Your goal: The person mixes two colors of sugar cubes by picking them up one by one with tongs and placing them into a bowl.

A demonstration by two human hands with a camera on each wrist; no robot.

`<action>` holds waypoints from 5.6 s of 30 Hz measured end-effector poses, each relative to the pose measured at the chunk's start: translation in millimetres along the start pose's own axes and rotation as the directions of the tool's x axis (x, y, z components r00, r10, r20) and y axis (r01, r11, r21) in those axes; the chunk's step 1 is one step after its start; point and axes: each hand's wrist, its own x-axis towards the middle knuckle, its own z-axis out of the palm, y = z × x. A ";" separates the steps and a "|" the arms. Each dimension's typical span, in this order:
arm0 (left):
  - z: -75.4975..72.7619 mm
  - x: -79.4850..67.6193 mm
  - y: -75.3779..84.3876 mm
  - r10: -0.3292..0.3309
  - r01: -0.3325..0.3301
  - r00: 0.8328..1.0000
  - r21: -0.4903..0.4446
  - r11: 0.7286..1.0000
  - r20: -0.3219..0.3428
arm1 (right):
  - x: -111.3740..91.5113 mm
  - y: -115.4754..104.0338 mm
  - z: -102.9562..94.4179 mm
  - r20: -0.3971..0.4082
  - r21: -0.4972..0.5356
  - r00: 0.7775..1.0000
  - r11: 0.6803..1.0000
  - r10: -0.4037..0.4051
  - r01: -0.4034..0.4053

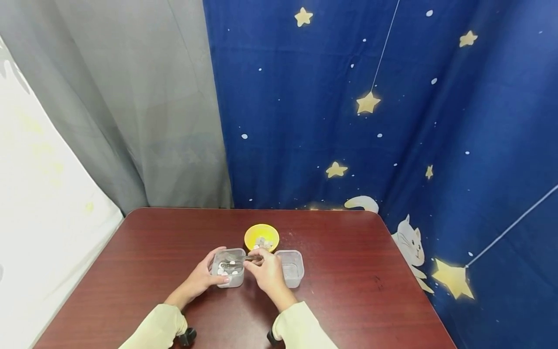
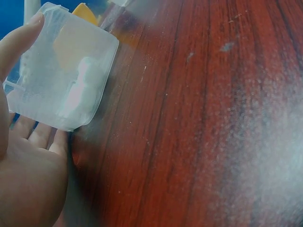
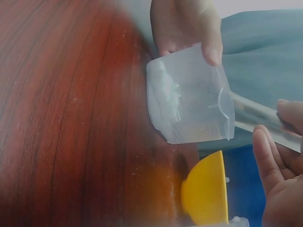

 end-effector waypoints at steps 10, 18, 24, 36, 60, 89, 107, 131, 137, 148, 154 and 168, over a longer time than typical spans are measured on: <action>0.1 0.0 1.5 -0.011 0.012 1.000 0.013 1.000 -0.007 | 1.1 9.1 9.3 0.022 -0.066 0.999 0.997 -0.033 0.034; 0.2 0.6 1.9 -0.003 0.003 1.000 0.008 1.000 -0.008 | 1.3 8.3 8.1 0.005 -0.030 0.999 0.999 -0.038 0.038; -0.7 1.1 0.9 -0.012 0.012 1.000 -0.004 1.000 -0.012 | -1.7 3.7 2.9 -0.046 0.042 0.999 0.999 -0.010 0.012; 0.5 0.8 -1.7 -0.026 0.027 0.999 0.028 0.999 -0.033 | -3.7 -28.2 -21.7 -0.177 0.256 0.978 0.964 0.114 -0.066; 0.3 -1.3 0.1 -0.021 0.023 0.998 0.036 0.999 -0.062 | 14.5 -70.6 -59.0 -0.430 0.347 0.896 0.936 0.108 0.054; 0.7 -0.5 -2.9 -0.008 0.009 0.999 0.025 1.000 -0.039 | 0.9 -59.0 -54.3 -0.316 0.313 0.929 0.945 0.193 -0.090; -0.3 0.9 -1.1 0.013 -0.011 1.000 0.051 0.999 -0.027 | -0.5 -14.3 -11.1 -0.073 0.116 0.991 0.988 0.110 -0.101; 0.1 -0.7 -1.0 0.020 -0.020 1.000 -0.003 1.000 -0.017 | -6.5 -12.7 5.2 0.084 -0.466 0.967 0.848 -0.241 0.252; 0.5 -0.8 -3.3 0.024 -0.023 0.999 0.031 0.999 -0.039 | -6.9 -11.7 5.0 0.134 -0.505 0.935 0.789 -0.329 0.350; 2.4 -2.9 -3.1 0.009 -0.008 0.999 0.020 1.000 -0.040 | -9.8 3.8 3.1 0.058 -0.318 0.976 0.923 -0.209 0.217; 3.3 -2.4 -2.1 0.016 -0.013 0.998 0.048 0.999 -0.059 | -11.8 0.2 -4.9 -0.011 -0.184 0.989 0.973 -0.145 0.140; 2.9 -3.0 -0.1 0.005 -0.003 0.998 0.021 1.000 -0.062 | -7.7 -14.9 -18.5 -0.204 -0.099 0.950 0.970 -0.237 0.221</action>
